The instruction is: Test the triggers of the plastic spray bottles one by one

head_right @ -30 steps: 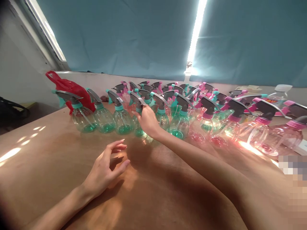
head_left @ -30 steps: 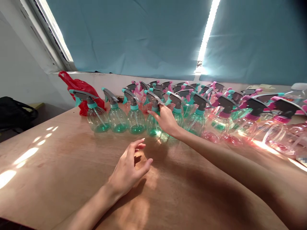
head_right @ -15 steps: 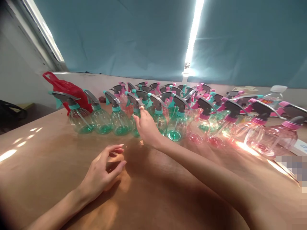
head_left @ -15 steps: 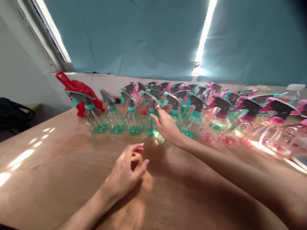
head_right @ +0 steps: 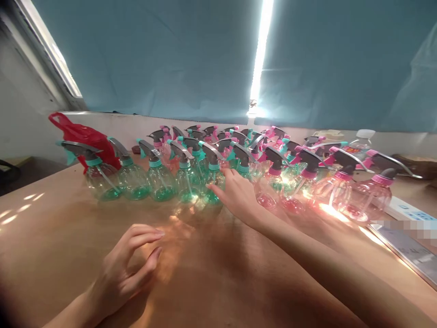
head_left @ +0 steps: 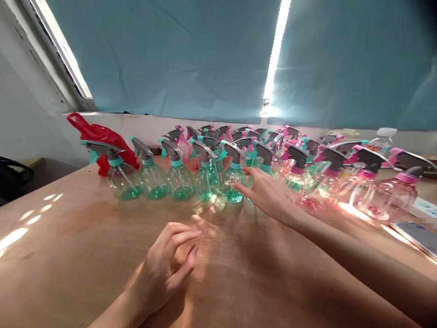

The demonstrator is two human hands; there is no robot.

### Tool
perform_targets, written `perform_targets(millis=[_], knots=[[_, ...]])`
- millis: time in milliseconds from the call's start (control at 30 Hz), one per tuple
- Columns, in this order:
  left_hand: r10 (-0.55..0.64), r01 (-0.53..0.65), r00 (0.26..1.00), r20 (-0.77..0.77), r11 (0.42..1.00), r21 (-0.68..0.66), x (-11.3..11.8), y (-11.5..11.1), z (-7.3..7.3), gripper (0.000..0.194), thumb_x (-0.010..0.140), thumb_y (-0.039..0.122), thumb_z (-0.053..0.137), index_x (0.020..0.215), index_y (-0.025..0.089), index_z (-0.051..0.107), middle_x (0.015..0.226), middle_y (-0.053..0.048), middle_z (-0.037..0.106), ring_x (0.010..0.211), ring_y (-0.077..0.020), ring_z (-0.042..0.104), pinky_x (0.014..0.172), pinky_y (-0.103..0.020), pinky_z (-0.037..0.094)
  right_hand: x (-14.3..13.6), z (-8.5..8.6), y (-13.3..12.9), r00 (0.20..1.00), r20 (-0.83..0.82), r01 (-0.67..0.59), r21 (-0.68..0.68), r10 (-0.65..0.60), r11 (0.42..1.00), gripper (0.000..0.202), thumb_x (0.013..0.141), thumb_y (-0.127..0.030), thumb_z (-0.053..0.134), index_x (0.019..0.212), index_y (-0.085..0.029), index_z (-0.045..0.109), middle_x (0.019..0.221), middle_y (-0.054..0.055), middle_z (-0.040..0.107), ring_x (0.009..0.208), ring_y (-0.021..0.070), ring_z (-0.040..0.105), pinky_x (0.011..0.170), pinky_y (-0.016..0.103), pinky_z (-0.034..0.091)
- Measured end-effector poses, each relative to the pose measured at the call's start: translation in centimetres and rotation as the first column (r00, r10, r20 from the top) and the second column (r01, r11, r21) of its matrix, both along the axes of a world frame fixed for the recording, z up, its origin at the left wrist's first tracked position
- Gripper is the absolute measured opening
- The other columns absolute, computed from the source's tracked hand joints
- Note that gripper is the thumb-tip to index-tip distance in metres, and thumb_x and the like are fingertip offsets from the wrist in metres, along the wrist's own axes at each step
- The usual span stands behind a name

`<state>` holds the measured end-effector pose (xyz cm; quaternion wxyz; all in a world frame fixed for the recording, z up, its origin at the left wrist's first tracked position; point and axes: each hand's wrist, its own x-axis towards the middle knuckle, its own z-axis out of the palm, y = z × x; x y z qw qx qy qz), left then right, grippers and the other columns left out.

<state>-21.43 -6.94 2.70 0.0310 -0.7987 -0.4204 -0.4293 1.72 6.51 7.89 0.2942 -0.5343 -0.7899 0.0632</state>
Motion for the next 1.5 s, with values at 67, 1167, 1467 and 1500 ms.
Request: perform_targets(millis=[67, 1167, 1467, 1500], knots=[[-0.026, 0.026, 0.999, -0.019, 1.0, 0.014, 0.1, 0.0, 0.2, 0.03, 0.09, 0.006, 0.05, 0.115, 0.024, 0.054, 0.101, -0.003, 0.06, 0.093, -0.0191, 0.06, 0.08, -0.032, 0.052, -0.5, 0.0, 0.6, 1.0, -0.025, -0.003, -0.012, 0.002, 1.0, 0.057, 0.089, -0.047, 0.057, 0.131, -0.008, 0.051, 0.129, 0.018, 0.06, 0.112, 0.0366, 0.06, 0.089, 0.046, 0.047], [-0.152, 0.241, 0.967, 0.206, 0.815, -0.526, 13.2, 1.2, 0.3, 0.072, 0.078, 0.042, 0.076, 0.138, 0.03, 0.038, 0.133, -0.01, 0.055, 0.122, -0.0345, 0.052, 0.101, -0.054, 0.044, 9.8, 3.1, -9.3, 0.919, -0.099, -0.393, -0.159, 0.381, 0.906, 0.029, 0.079, -0.051, 0.069, 0.092, -0.026, 0.069, 0.096, 0.002, 0.07, 0.09, 0.0228, 0.064, 0.074, 0.034, 0.049], [-0.407, 0.489, 0.872, 0.271, 0.718, -0.495, 19.0, 3.5, -0.1, 0.078, 0.076, 0.041, 0.079, 0.141, 0.024, 0.04, 0.145, -0.013, 0.043, 0.135, -0.0385, 0.037, 0.109, -0.054, 0.036, 15.6, 2.9, -8.0, 0.872, -0.356, -0.424, -0.203, 0.337, 0.883, 0.047, 0.077, -0.056, 0.064, 0.115, -0.028, 0.061, 0.085, 0.001, 0.069, 0.073, 0.0202, 0.064, 0.059, 0.03, 0.05], [-0.43, 0.5, 0.866, 0.256, 0.72, -0.482, 19.5, 4.0, -0.1, 0.079, 0.077, 0.041, 0.078, 0.142, 0.023, 0.038, 0.146, -0.013, 0.042, 0.135, -0.0383, 0.037, 0.109, -0.053, 0.036, 15.7, 2.6, -7.9, 0.857, -0.39, -0.422, -0.159, 0.336, 0.892, 0.043, 0.078, -0.056, 0.061, 0.111, -0.029, 0.063, 0.082, 0.001, 0.068, 0.069, 0.0191, 0.062, 0.056, 0.029, 0.049]])
